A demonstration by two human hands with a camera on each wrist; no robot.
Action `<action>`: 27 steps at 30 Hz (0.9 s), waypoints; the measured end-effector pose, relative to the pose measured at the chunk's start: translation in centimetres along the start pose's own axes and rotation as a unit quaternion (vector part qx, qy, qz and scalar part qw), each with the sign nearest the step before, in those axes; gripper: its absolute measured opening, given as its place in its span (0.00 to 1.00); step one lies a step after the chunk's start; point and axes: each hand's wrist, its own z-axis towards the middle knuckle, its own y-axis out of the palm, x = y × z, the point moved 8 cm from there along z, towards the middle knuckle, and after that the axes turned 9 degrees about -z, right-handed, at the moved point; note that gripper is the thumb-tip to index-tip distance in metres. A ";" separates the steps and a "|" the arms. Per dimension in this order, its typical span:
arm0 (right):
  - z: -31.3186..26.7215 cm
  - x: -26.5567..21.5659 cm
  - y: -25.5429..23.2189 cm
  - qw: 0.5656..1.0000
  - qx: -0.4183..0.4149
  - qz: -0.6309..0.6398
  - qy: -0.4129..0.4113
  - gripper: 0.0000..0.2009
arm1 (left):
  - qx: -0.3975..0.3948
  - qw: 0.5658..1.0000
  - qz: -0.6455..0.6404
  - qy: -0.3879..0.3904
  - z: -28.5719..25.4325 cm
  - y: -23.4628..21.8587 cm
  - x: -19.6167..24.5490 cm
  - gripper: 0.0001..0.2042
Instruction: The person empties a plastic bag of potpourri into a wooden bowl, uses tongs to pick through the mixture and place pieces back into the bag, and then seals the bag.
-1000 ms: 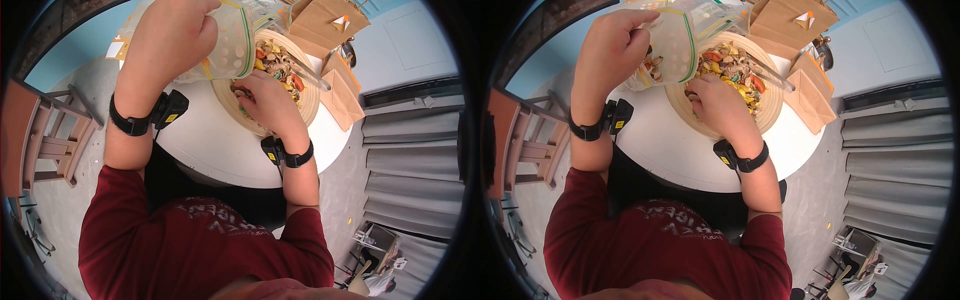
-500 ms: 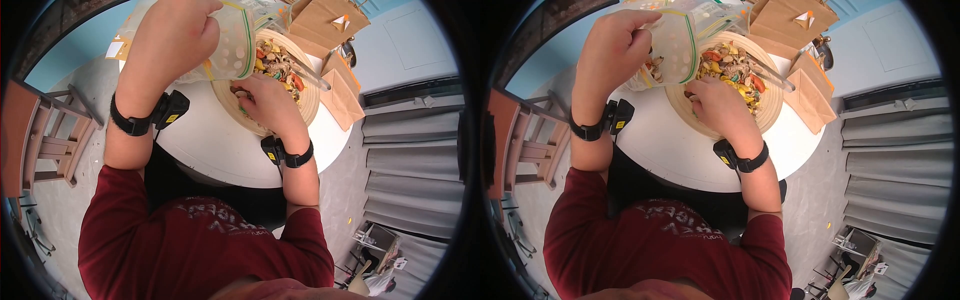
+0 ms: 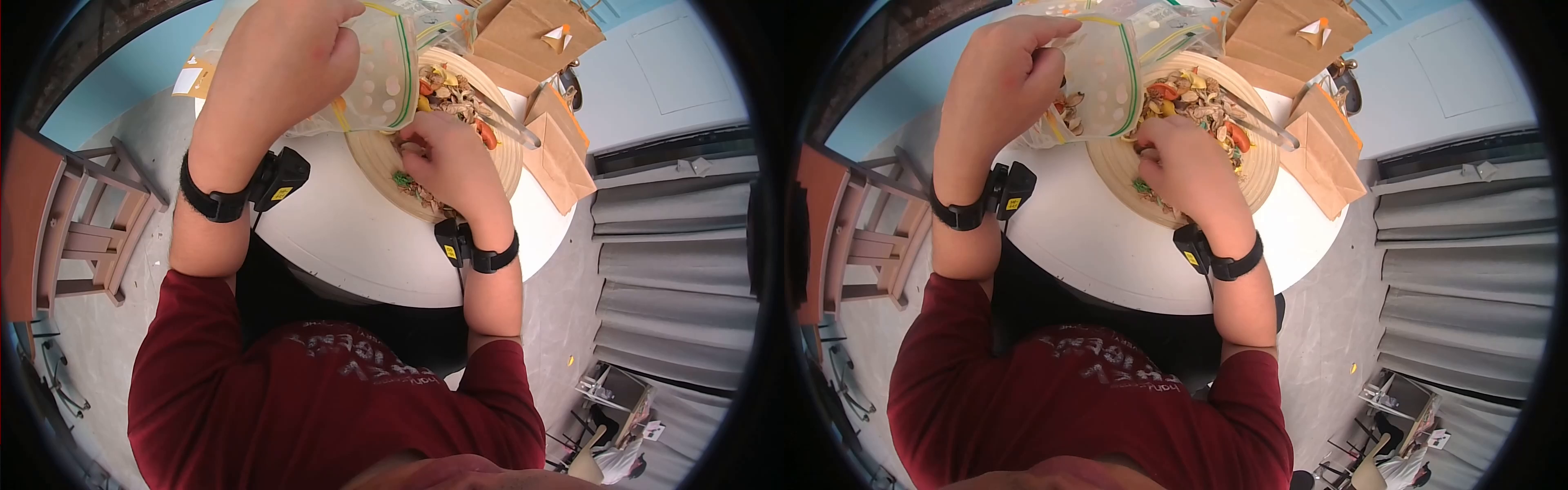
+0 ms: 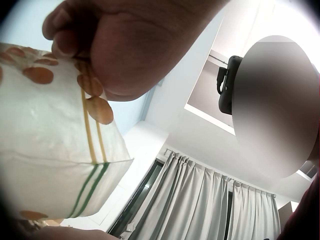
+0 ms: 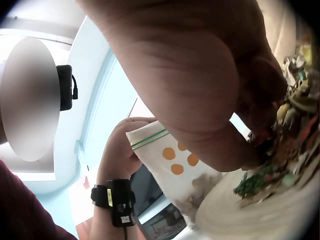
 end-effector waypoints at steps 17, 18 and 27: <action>-0.5 -1.4 -5.5 0.960 0.219 0.168 -0.044 0.07 | -0.098 0.994 0.037 0.039 -1.5 4.9 2.2 0.13; -0.6 -1.3 -5.6 0.965 0.210 0.150 -0.038 0.07 | -0.088 0.994 0.040 0.041 -1.3 4.7 2.0 0.13; -1.0 -0.5 -0.4 0.993 -0.106 0.036 -0.037 0.11 | 0.005 0.998 0.026 0.052 -0.1 0.8 1.0 0.14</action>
